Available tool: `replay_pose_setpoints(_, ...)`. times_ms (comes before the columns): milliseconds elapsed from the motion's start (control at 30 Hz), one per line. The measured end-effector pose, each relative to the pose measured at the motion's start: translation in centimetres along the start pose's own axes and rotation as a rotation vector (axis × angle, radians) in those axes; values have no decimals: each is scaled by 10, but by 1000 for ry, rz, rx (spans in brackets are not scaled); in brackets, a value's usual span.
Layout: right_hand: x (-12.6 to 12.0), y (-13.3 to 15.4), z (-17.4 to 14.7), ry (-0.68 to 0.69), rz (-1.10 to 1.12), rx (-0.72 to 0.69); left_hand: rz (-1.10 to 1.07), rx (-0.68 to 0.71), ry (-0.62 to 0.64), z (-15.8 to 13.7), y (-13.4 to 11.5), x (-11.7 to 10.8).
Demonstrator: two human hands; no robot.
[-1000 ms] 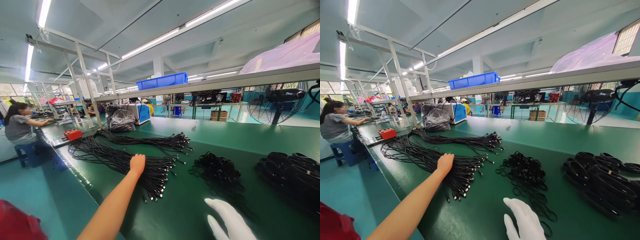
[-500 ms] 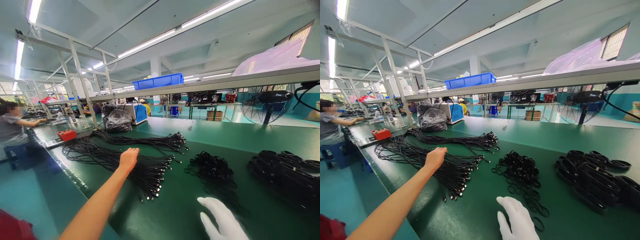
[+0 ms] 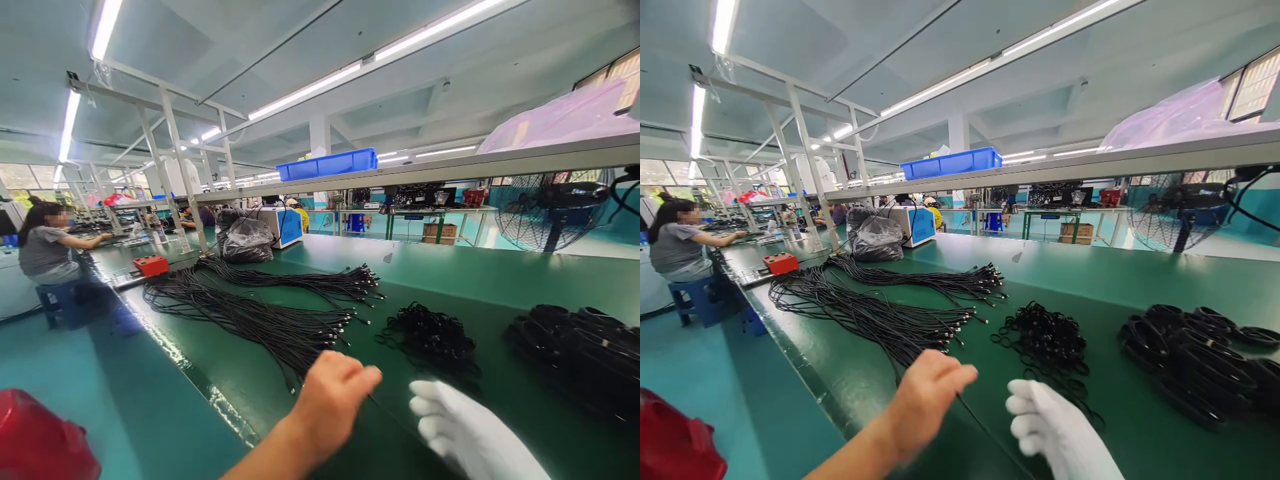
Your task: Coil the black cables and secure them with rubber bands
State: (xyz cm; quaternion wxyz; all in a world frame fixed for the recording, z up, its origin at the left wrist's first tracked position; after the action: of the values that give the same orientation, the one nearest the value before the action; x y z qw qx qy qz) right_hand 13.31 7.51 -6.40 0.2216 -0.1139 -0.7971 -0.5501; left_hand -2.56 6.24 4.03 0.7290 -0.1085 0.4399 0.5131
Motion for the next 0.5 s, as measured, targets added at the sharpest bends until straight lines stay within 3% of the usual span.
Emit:
replay_pose_setpoints(67,30,-16,-14,331,144,235,8,68,125,7,-23,4)
replay_pose_setpoints(167,59,-26,-35,632,104,402,71,-95,249,19,-10,5)
replay_pose_setpoints(233,67,-34,-36,710,104,485,30,-134,249,28,-6,-2)
replay_pose_setpoints(333,73,-49,-31,812,198,622,-261,37,360,33,-33,-7)
replay_pose_setpoints(500,65,-79,-24,775,293,645,-564,85,543,32,-56,-6)
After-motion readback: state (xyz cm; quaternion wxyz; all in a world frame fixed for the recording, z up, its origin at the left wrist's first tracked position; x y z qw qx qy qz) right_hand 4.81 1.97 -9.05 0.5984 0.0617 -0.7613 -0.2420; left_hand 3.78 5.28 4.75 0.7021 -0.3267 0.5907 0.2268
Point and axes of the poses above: each hand's wrist, its own z-axis towards the middle knuckle, its own x-axis out of the palm, y = z × x, the point moved 9 cm from there along z, towards the middle knuckle, and after that the axes turned 13 degrees about z, right-handed, at the moved point
